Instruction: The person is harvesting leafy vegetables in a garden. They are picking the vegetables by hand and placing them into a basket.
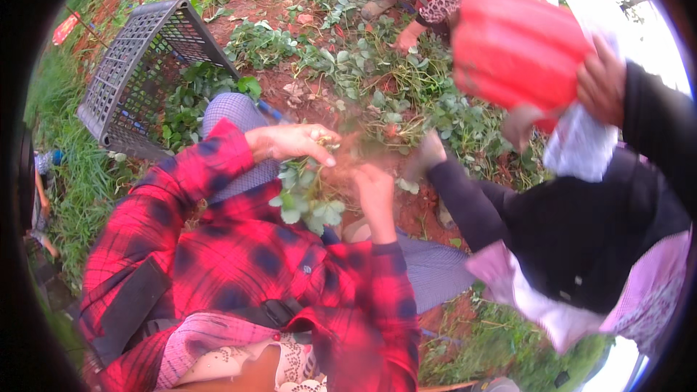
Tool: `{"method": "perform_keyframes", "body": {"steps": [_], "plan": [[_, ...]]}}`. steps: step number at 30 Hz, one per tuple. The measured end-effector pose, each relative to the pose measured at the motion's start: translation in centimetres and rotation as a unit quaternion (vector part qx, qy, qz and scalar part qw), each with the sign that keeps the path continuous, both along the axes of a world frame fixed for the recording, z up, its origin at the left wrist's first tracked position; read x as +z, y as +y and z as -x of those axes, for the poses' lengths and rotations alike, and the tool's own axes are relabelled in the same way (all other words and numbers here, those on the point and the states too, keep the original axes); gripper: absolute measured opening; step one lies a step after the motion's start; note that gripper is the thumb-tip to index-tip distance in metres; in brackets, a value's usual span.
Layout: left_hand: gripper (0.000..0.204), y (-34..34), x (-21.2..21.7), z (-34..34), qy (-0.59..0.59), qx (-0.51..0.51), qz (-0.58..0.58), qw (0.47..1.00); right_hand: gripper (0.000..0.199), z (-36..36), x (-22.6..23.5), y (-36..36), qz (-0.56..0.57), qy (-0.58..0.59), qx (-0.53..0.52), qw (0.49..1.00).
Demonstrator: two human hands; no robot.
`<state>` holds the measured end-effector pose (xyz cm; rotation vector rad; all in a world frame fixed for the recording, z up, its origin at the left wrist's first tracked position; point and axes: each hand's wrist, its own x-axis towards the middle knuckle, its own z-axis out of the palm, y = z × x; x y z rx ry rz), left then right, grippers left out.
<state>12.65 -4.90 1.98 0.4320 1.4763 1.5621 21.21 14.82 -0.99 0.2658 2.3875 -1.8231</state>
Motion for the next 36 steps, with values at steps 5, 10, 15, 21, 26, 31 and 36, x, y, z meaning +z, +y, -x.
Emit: {"method": "perform_keyframes", "body": {"steps": [5, 10, 15, 21, 26, 31, 36], "plan": [[0.031, -2.9, 0.7, 3.5, -0.155, 0.194, -0.182, 0.951, 0.017, 2.6, -4.3, 2.2, -0.383, 0.092, 0.004, 0.919], [0.021, -2.2, 0.4, 4.1, -0.164, 0.294, -0.084, 0.938, 0.034, 4.1, 0.5, 2.1, -0.118, 0.092, -0.053, 0.987], [0.020, -1.3, -0.4, 4.5, -0.156, 0.266, -0.079, 0.948, 0.030, 5.1, 0.4, -3.6, -0.070, 0.060, 0.061, 0.994], [0.016, -0.2, -2.3, 4.3, -0.197, 0.293, -0.013, 0.935, 0.011, 5.5, -1.7, -5.9, -0.015, 0.162, 0.023, 0.986], [0.016, 1.7, -3.6, 5.4, -0.232, 0.293, 0.034, 0.927, 0.016, 6.3, -4.6, -5.4, 0.076, 0.122, 0.072, 0.987], [0.012, 2.1, -1.7, 10.0, -0.102, 0.300, 0.045, 0.948, 0.019, 10.5, -9.8, 4.1, 0.086, -0.129, 0.024, 0.988], [0.013, 4.1, -2.7, 11.1, 0.104, 0.220, 0.151, 0.958, 0.024, 14.9, -21.9, 17.0, -0.440, -0.009, 0.045, 0.897]]}}
